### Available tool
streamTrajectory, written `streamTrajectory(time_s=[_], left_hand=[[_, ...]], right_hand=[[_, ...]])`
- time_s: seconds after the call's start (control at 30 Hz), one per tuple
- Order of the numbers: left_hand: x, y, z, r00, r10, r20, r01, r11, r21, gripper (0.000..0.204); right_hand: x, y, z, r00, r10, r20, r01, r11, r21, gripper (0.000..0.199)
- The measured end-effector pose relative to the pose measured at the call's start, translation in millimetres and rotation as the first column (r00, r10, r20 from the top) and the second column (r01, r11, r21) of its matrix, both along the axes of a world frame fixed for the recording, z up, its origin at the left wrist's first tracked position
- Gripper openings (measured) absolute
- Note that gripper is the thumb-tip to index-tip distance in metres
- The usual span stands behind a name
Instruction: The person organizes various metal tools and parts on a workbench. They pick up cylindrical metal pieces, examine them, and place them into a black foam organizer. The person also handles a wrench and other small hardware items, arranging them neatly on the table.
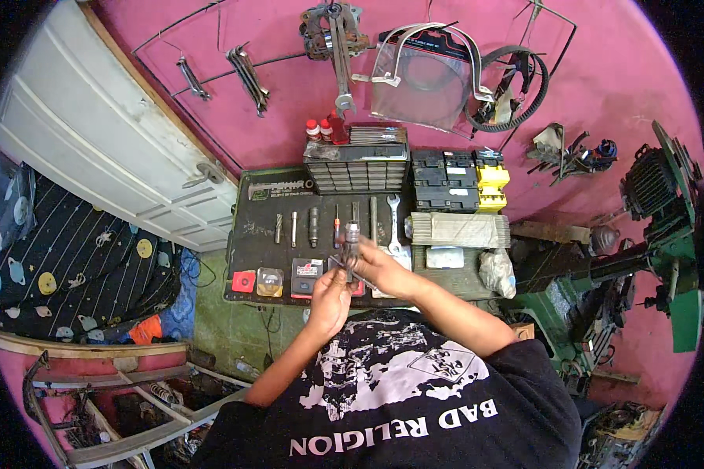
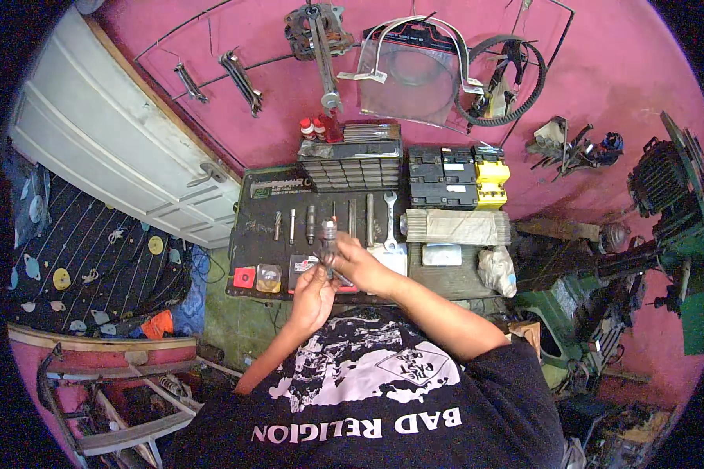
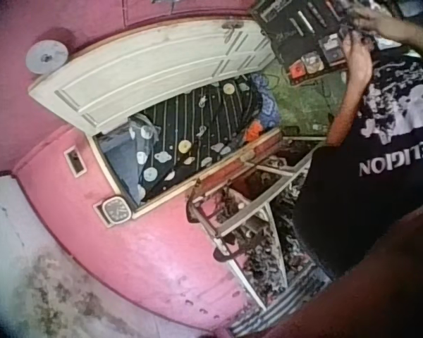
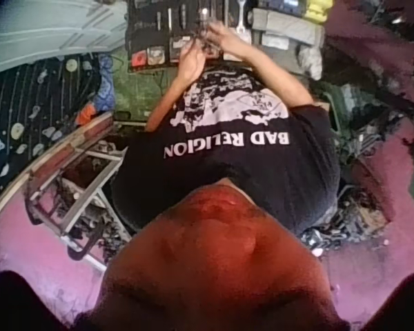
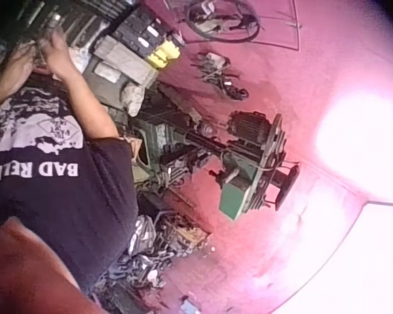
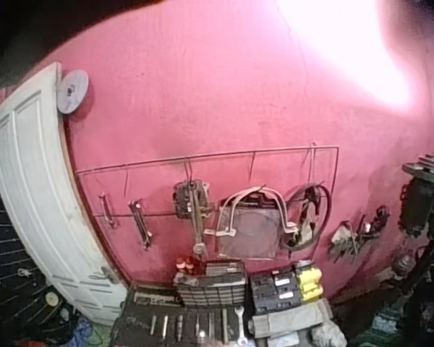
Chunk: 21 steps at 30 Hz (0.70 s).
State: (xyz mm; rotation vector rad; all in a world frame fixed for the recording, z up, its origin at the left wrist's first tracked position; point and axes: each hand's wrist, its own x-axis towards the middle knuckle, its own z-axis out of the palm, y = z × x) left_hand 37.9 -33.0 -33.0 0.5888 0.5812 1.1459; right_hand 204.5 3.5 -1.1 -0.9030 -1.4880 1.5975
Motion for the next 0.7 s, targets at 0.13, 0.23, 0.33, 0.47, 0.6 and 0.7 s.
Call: streamTrajectory(time_s=[0.13, 0.23, 0.33, 0.47, 0.6, 0.7], left_hand=[[-0.4, -6.5, 3.5, 0.998, -0.019, -0.056, 0.016, 0.999, -0.051, 0.02], [-3.2, -3.4, -4.2, 0.996, -0.083, -0.04, 0.084, 0.996, 0.034, 0.02], [-1.8, -0.4, 0.5, 0.999, -0.016, -0.047, 0.018, 0.999, 0.036, 0.022], [-4.0, -3.7, -2.5, 1.0, -0.005, 0.0, 0.005, 0.996, -0.085, 0.024], [-11.7, 2.2, -15.1, 0.977, -0.114, 0.18, 0.137, 0.983, -0.12, 0.027], [-13.0, 0.9, -17.0, 0.974, -0.099, 0.202, 0.131, 0.979, -0.155, 0.025]], right_hand=[[3.6, 1.8, 8.4, 0.996, -0.056, 0.065, 0.053, 0.997, 0.054, 0.047], [0.9, 8.4, 20.1, 0.992, -0.087, -0.093, 0.083, 0.996, -0.042, 0.043], [-3.5, 5.1, -1.5, 0.997, -0.037, 0.071, 0.03, 0.994, 0.104, 0.043], [6.6, 7.4, -16.5, 0.971, 0.1, 0.216, -0.143, 0.971, 0.192, 0.048], [16.7, 15.0, -33.7, 0.943, 0.146, 0.298, -0.223, 0.945, 0.24, 0.052], [18.4, 18.6, -18.1, 0.934, 0.089, 0.345, -0.216, 0.912, 0.348, 0.058]])
